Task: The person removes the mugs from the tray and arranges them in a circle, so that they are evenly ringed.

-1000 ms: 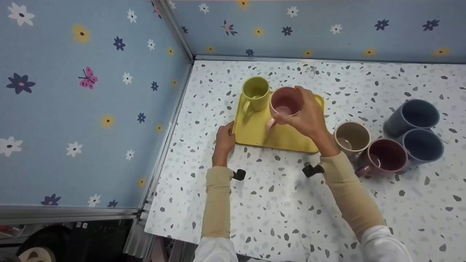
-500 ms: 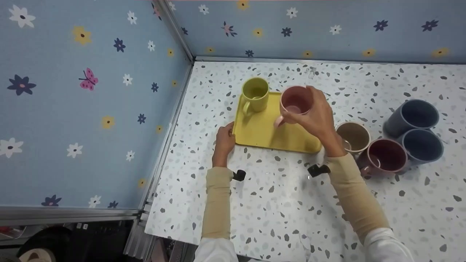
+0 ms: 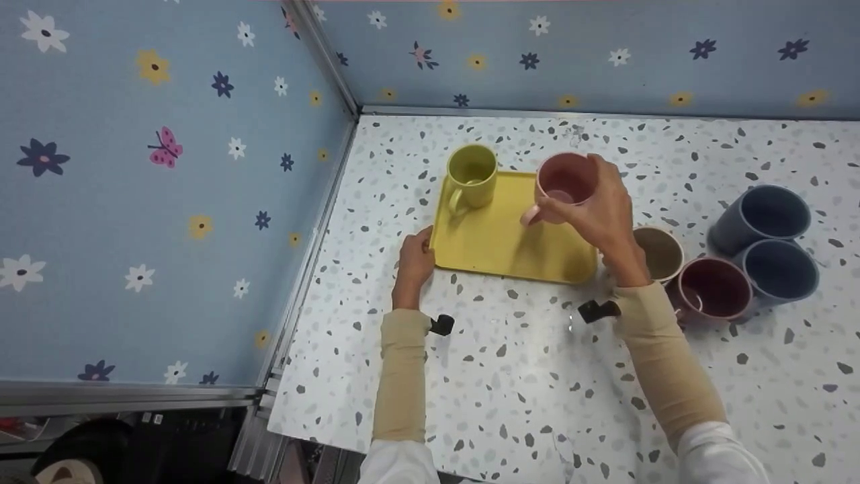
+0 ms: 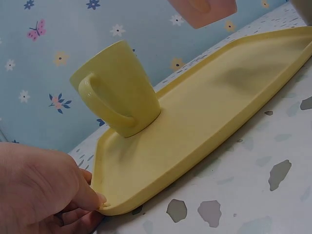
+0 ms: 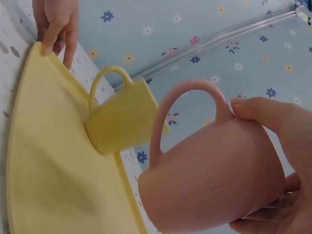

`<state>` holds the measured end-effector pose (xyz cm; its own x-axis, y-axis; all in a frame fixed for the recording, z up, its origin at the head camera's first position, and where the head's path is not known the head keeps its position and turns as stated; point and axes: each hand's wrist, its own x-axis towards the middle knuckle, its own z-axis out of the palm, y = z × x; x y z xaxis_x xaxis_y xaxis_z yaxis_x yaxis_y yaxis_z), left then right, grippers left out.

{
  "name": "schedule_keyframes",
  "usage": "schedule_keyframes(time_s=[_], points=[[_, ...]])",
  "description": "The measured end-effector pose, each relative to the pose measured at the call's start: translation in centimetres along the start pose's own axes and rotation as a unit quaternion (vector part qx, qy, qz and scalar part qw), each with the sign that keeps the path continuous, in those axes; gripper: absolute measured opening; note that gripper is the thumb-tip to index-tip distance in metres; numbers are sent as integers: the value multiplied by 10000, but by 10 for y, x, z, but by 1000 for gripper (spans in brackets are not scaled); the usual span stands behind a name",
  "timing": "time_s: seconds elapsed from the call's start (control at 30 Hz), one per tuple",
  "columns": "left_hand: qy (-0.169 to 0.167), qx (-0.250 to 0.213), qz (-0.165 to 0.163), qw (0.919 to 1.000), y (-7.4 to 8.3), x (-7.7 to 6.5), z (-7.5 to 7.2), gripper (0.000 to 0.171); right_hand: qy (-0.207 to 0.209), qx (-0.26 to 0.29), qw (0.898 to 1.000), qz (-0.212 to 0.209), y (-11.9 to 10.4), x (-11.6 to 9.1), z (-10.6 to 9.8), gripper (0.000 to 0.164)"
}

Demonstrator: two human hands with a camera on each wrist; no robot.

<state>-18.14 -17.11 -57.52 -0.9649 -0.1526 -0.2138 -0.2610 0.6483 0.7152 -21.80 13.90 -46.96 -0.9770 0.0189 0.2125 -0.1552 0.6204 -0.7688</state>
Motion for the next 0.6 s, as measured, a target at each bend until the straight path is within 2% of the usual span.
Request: schedule_keyframes(time_s=[0.6], points=[[-6, -19, -114, 9999, 2, 0, 0, 52, 121, -206, 9966, 790, 15, 5, -21, 109]])
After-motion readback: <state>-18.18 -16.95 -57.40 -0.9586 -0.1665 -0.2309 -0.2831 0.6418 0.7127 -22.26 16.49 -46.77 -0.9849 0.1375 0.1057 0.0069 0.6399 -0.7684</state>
